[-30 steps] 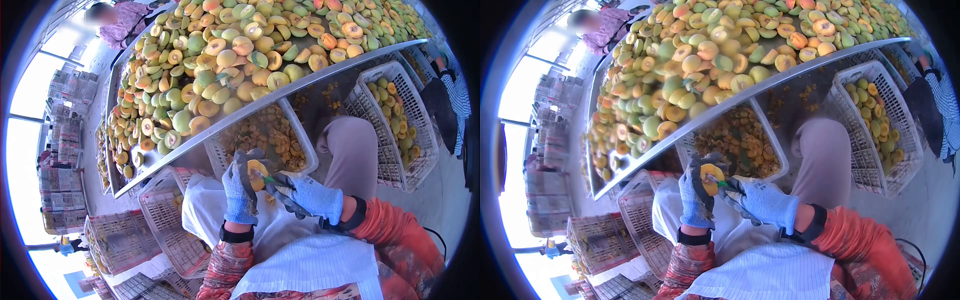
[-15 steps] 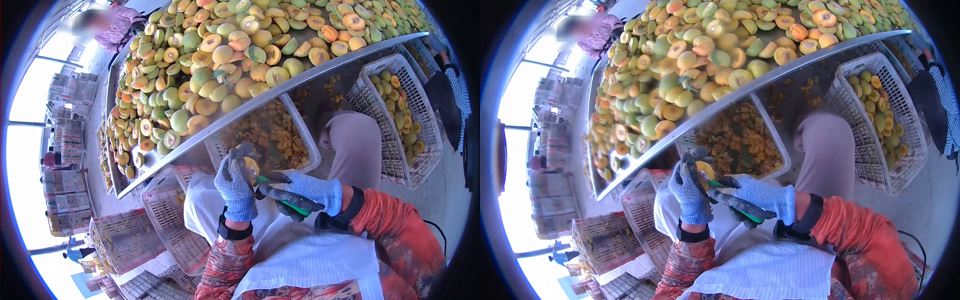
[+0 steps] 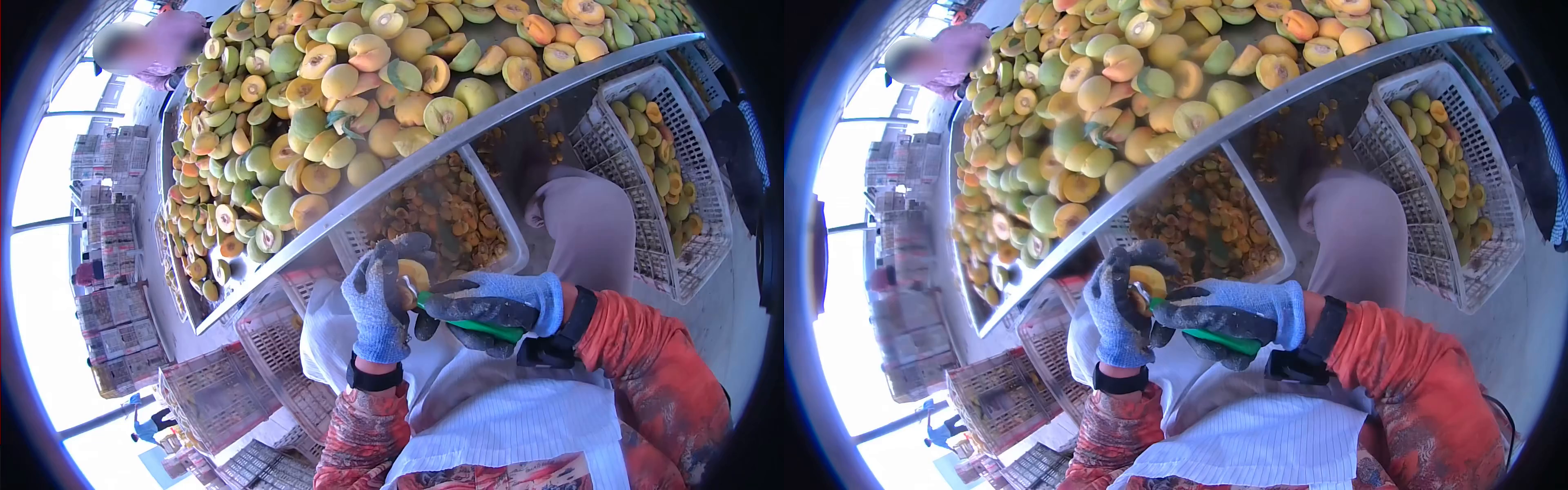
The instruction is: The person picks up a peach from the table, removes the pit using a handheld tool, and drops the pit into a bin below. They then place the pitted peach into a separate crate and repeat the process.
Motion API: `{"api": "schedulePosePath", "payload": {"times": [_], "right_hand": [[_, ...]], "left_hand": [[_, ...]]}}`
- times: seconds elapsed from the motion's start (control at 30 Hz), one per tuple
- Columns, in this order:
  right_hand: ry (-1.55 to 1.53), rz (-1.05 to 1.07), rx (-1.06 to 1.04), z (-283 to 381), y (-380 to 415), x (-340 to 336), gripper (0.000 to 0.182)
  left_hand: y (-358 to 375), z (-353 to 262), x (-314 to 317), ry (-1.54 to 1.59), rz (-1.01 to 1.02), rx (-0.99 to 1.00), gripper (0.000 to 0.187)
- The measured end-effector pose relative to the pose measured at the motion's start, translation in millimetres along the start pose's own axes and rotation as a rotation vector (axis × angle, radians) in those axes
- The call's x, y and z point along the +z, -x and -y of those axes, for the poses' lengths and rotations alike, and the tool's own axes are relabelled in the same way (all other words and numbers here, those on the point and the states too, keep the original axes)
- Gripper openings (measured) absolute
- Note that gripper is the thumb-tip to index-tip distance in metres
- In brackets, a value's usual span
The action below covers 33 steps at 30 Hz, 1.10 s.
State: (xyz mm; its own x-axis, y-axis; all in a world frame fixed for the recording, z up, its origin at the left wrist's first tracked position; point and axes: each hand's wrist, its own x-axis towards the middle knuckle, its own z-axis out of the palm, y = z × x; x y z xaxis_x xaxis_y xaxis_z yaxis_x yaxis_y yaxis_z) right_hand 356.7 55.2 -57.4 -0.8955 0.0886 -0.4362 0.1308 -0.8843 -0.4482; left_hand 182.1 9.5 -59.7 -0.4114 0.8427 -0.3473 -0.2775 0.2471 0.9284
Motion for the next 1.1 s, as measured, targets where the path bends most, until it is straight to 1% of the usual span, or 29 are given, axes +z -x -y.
{"api": "schedulePosePath", "payload": {"times": [0.03,0.1,0.13,0.17,0.23,0.27,0.33,0.37,0.4,0.43,0.47,0.5,0.57,0.6,0.63,0.67,0.7,0.73,0.77,0.8,0.83,0.87,0.9,0.93,0.97,1.03,1.07,1.1], "right_hand": [[0.004,0.001,0.004,-2,-1,-3,0.035],[-0.182,0.014,-0.031,-10,-2,-7,0.038],[-0.175,0.014,-0.036,-8,-3,-8,0.038],[-0.168,0.03,-0.032,-7,-3,-9,0.038],[-0.163,0.04,-0.033,-11,-5,-11,0.038],[-0.179,0.045,-0.036,-15,-7,-14,0.038],[-0.176,0.052,-0.037,-22,-12,-18,0.038],[-0.23,0.051,-0.053,-24,-14,-20,0.038],[-0.282,0.052,-0.071,-25,-16,-20,0.038],[-0.264,0.054,-0.074,-25,-18,-17,0.038],[-0.302,0.004,-0.144,-25,-19,-13,0.039],[-0.343,-0.045,-0.219,-21,-19,-8,0.039],[-0.354,-0.017,-0.268,-9,-13,4,0.041],[-0.31,0.04,-0.31,-1,-8,8,0.043],[-0.267,0.095,-0.356,9,-3,10,0.044],[-0.165,0.123,-0.394,19,5,7,0.04],[-0.164,0.12,-0.401,19,8,5,0.04],[-0.001,-0.085,-0.434,18,9,1,0.038],[0.166,-0.285,-0.458,15,9,-3,0.038],[0.436,-0.39,-0.501,7,0,-20,0.038],[0.44,-0.381,-0.499,-1,-7,-31,0.038],[0.851,-0.569,-0.68,-10,-13,-38,0.039],[1.263,-0.755,-0.848,-16,-15,-37,0.04],[1.406,-0.869,-0.77,-21,-18,-36,0.043],[1.398,-0.87,-0.772,-24,-20,-32,0.043],[1.565,-0.931,-0.629,-20,-18,-22,0.047],[1.587,-0.945,-0.64,-21,-18,-13,0.048],[1.587,-0.947,-0.637,-20,-19,-6,0.048]], "left_hand": [[-6,-1,-2,0.003,-0.004,0.002,0.025],[-19,0,-10,-0.341,0.189,0.216,0.026],[-25,1,-10,-0.458,0.26,0.322,0.026],[-25,1,-9,-0.456,0.261,0.33,0.026],[-15,-14,9,-0.049,0.292,-0.07,0.044],[-17,-12,8,-0.044,0.296,-0.066,0.044],[-24,-2,2,-0.174,0.304,-0.017,0.042],[-29,2,0,-0.167,0.301,-0.003,0.042],[-36,5,0,-0.338,0.27,0.065,0.041],[-44,10,-2,-0.51,0.236,0.133,0.04],[-59,17,-11,-0.589,0.298,0.237,0.035],[-57,10,-5,-0.585,0.301,0.257,0.035],[-50,-3,4,0.138,0.183,-0.2,0.033],[-80,52,-28,-0.005,0.25,0.009,0.033],[-75,48,-31,-0.007,0.254,0.02,0.033],[-69,36,-32,0.271,0.195,-0.157,0.034],[-61,23,-28,0.551,0.127,-0.339,0.036],[-43,1,-16,0.48,0.172,-0.238,0.037],[-41,-2,-18,0.47,0.228,-0.175,0.038],[-39,-4,-21,0.485,0.214,-0.189,0.039],[-40,-7,-23,0.497,0.204,-0.199,0.039],[-41,-8,-24,0.495,0.2,-0.193,0.039],[-41,-7,-24,0.55,0.227,-0.245,0.039],[-38,-5,-25,0.604,0.253,-0.3,0.039],[-35,-4,-23,0.596,0.252,-0.303,0.039],[-30,-5,-13,0.634,0.235,-0.274,0.037],[-36,4,-23,0.68,0.311,-0.328,0.037],[-38,8,-23,0.681,0.312,-0.331,0.037]]}}
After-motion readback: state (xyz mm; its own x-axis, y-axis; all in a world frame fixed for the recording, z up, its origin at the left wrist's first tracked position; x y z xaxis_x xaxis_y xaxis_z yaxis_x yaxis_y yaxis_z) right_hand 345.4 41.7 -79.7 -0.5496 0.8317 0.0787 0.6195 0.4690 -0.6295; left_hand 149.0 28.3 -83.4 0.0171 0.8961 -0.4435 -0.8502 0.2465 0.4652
